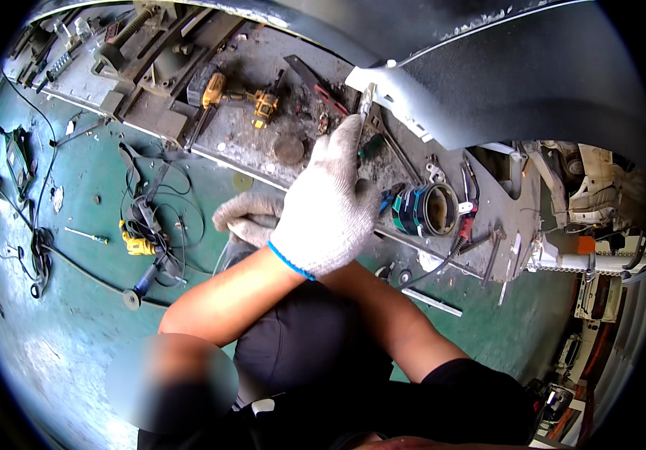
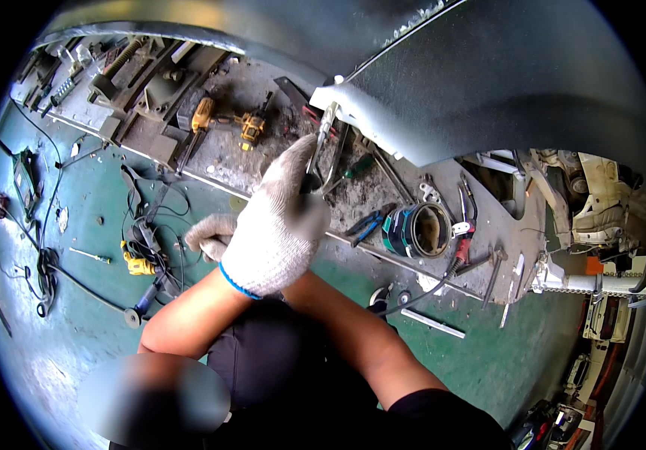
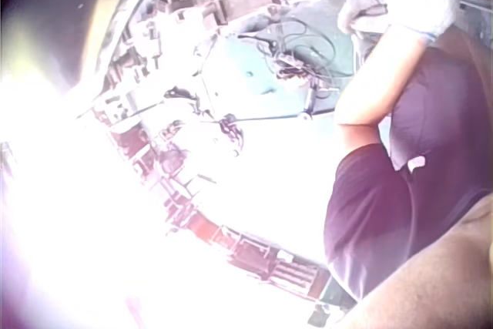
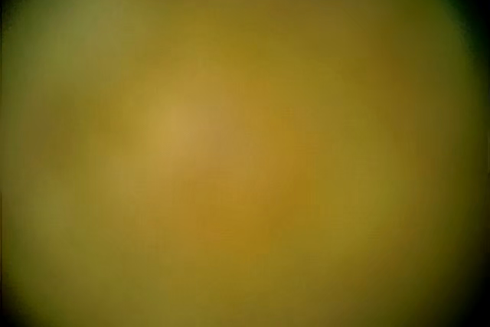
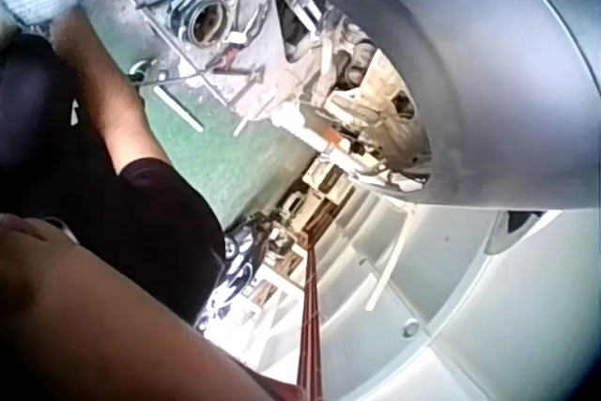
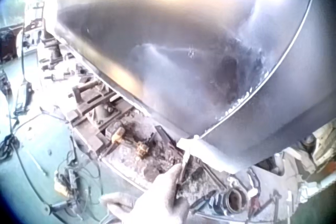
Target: The person aligns a large curved metal panel to a vehicle frame and secures it by inserting and tightening multiple bolts with a wrench. The person repeatedly adjusts the panel position and uses a socket wrench to fasten bolts along the edge.
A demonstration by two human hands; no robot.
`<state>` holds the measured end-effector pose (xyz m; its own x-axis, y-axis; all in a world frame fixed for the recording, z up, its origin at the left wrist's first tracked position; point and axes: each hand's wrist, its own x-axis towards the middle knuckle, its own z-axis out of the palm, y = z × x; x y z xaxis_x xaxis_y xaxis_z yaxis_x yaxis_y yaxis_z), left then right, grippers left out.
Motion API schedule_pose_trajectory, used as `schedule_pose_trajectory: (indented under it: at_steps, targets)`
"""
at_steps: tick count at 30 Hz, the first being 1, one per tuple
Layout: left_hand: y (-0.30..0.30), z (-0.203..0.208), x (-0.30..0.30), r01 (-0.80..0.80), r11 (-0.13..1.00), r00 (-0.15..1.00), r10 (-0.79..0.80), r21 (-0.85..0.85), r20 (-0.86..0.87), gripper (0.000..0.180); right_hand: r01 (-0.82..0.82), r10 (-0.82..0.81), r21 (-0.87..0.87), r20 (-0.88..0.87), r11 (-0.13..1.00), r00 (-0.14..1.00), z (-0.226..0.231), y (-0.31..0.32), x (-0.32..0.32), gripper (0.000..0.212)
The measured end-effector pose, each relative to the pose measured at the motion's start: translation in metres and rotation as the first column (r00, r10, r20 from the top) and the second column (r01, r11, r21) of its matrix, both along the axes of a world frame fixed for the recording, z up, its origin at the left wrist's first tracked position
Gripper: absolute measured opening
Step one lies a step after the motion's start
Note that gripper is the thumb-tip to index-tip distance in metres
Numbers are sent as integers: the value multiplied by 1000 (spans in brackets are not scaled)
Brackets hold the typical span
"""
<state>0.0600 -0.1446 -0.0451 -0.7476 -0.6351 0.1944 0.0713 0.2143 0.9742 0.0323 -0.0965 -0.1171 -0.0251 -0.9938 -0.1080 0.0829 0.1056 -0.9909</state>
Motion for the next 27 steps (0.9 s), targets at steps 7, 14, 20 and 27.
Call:
schedule_pose_trajectory:
  at_steps: [7, 14, 20, 27]
  targets:
    - [-29, 16, 11, 437, 374, 898, -129, 818, -420, 63, -202, 599, 633, -511, 747, 617, 140, 76, -84, 51]
    - [-9, 29, -4, 235, 734, 972, -182, 637, -150, 62, -213, 318, 258, -486, 942, 815, 64, 68, -73, 38]
    - [-18, -4, -7, 147, 971, 981, -119, 187, -150, 69, -90, 89, 7, 118, 996, 989, -10, -6, -15, 30]
    - [-18, 29, 37, 496, 472, 864, -349, 729, -362, 76, -104, 477, 571, -557, 814, 680, 145, 88, -79, 44]
